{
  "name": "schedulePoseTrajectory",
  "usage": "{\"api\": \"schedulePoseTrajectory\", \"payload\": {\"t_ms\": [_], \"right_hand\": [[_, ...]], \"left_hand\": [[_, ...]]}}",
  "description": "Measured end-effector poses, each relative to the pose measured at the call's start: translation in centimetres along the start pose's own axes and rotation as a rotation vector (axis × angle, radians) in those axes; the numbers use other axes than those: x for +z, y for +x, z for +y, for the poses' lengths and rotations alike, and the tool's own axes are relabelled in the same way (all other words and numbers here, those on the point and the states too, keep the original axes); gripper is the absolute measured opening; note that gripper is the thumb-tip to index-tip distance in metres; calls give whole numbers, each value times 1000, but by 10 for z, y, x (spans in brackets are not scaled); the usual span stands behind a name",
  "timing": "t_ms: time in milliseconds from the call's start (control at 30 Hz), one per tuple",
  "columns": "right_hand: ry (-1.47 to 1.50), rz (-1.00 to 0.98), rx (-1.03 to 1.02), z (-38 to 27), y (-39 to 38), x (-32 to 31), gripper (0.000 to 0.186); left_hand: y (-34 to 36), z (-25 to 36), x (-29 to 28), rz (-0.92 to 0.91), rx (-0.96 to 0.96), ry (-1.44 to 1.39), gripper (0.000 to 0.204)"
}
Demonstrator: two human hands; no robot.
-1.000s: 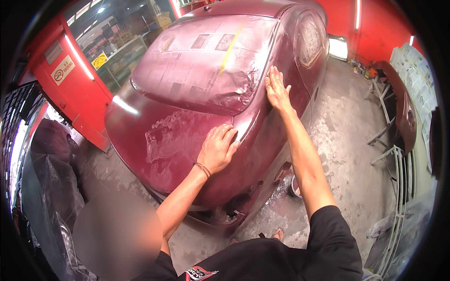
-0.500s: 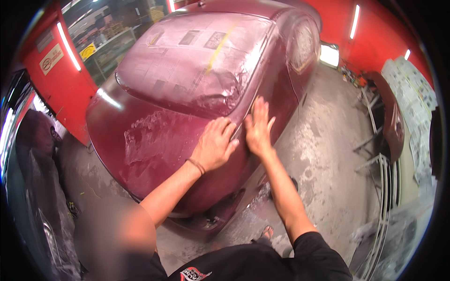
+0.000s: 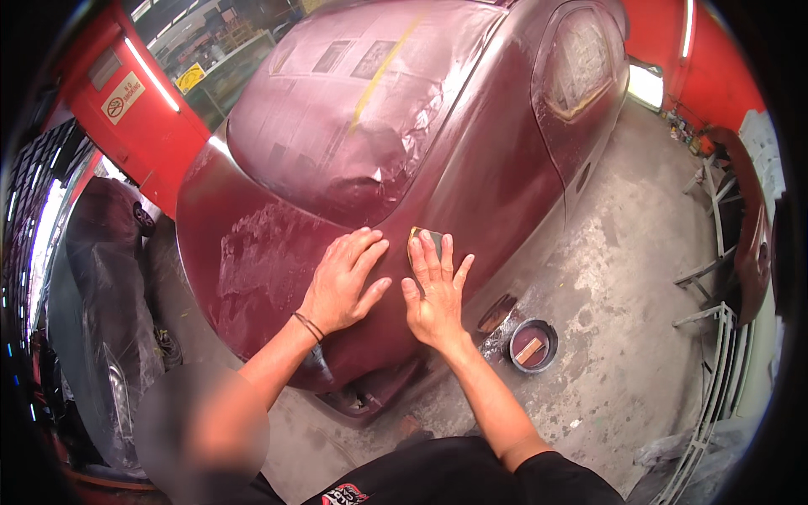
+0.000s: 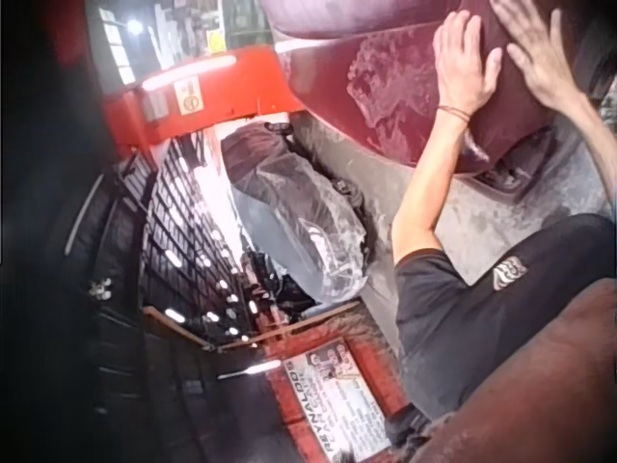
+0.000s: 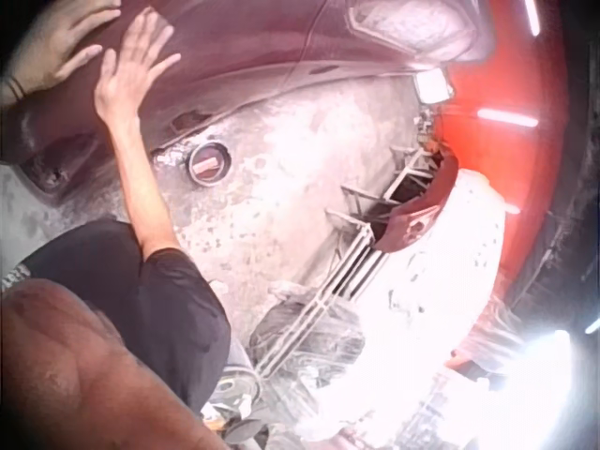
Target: The person sands the surface of a maroon car hood using a sanding block and water. They repeatedly rub the block over the hood's surface, occasionally dipping it into a bucket of water to keep it wet. The person also uses their hands to wipe the surface and check for smoothness.
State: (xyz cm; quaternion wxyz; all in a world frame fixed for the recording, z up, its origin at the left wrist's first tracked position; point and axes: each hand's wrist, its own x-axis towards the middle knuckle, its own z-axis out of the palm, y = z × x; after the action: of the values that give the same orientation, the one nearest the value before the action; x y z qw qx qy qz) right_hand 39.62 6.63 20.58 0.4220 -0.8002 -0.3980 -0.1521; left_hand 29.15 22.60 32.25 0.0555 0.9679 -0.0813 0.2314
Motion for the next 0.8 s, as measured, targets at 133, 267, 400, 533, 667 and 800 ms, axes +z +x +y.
{"api": "schedulePoseTrajectory", "payload": {"t_ms": [133,267,400,533,667,800], "right_hand": [[-48,120,-34,67,121,-36,65],[-35,203,193,147,292,-119,68],[-60,259,248,129,279,-90,68],[-50,122,45,31,110,-25,68],[-82,-35,-60,39,42,-15,70],[-22,193,87,109,193,-73,63]], "left_hand": [[-4,-3,-1,0,4,4,60],[13,3,4,35,39,-48,59],[6,-2,6,50,35,-34,58],[-3,-7,-3,36,27,-1,59],[-5,-7,1,56,34,-16,59],[1,-2,4,44,42,-46,59]]}}
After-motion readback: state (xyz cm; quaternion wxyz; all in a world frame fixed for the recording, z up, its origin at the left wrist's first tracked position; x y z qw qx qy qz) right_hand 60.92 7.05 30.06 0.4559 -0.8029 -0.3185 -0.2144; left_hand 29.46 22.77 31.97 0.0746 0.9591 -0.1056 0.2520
